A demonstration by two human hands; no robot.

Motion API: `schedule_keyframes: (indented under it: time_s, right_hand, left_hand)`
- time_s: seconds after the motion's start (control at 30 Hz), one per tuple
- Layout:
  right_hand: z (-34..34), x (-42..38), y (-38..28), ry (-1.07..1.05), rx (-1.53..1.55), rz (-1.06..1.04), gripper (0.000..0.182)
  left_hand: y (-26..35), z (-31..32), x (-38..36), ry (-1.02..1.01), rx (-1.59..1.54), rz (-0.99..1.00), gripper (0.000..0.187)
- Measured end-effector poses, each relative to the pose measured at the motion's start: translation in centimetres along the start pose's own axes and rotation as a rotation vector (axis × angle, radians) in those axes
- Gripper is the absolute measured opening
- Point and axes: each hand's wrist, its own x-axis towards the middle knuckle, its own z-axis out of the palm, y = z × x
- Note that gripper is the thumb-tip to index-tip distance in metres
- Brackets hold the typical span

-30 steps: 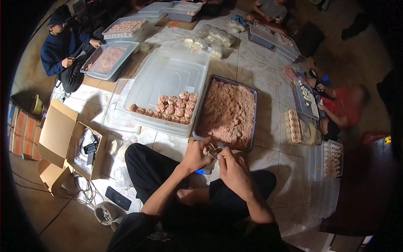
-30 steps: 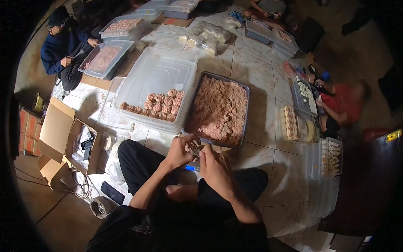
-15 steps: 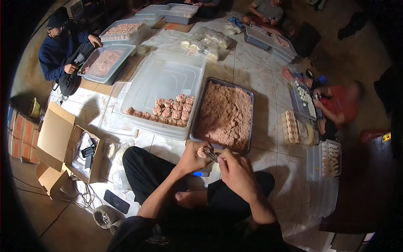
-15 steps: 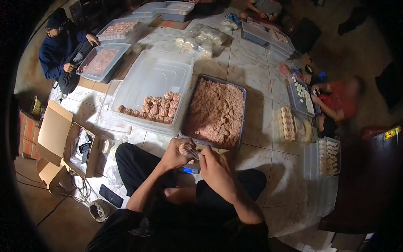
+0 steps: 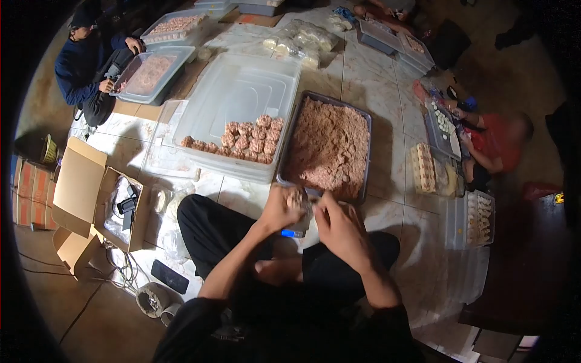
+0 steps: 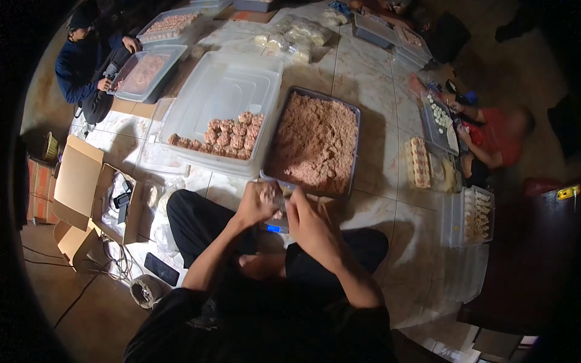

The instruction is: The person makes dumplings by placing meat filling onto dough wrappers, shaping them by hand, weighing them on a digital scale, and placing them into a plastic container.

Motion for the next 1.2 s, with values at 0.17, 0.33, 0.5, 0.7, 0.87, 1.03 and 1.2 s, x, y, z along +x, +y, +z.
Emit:
schedule_keyframes:
  time_s: [0.17,0.33,0.5,0.7,0.87,1.03,1.2]
  right_hand:
    - [-0.8,1.9,7.9,-0.02,-0.355,0.231,0.013]
    - [6.2,3.4,17.0,-0.014,-0.425,0.277,0.022]
    - [6.3,3.3,11.3,0.206,-0.395,-0.007,0.031]
    - [14.7,-2.8,9.2,-0.256,-0.086,-0.064,0.064]
    - [20.8,-2.9,15.8,-0.308,-0.221,-0.034,0.034]
    - [0.4,5.6,0.8,0.261,-0.141,-0.107,0.026]
    - [-1.2,16.0,-3.6,-0.127,-0.035,-0.308,0.024]
  left_hand:
    - [0.8,-2.6,-0.8,0.197,-0.054,-0.179,0.017]
    - [1.4,-4.0,-2.9,0.426,0.007,-0.14,0.035]
    - [2.7,-3.3,-3.3,0.373,-0.086,-0.201,0.027]
    - [-3.6,-3.7,-5.2,0.439,-0.084,-0.298,0.021]
    - [-11.3,1.2,-5.6,0.522,-0.118,-0.34,0.021]
    - [-15.8,3.9,-6.8,0.147,0.25,-0.211,0.035]
    - [-16.3,5.1,-7.9,-0.13,0.858,-0.174,0.061]
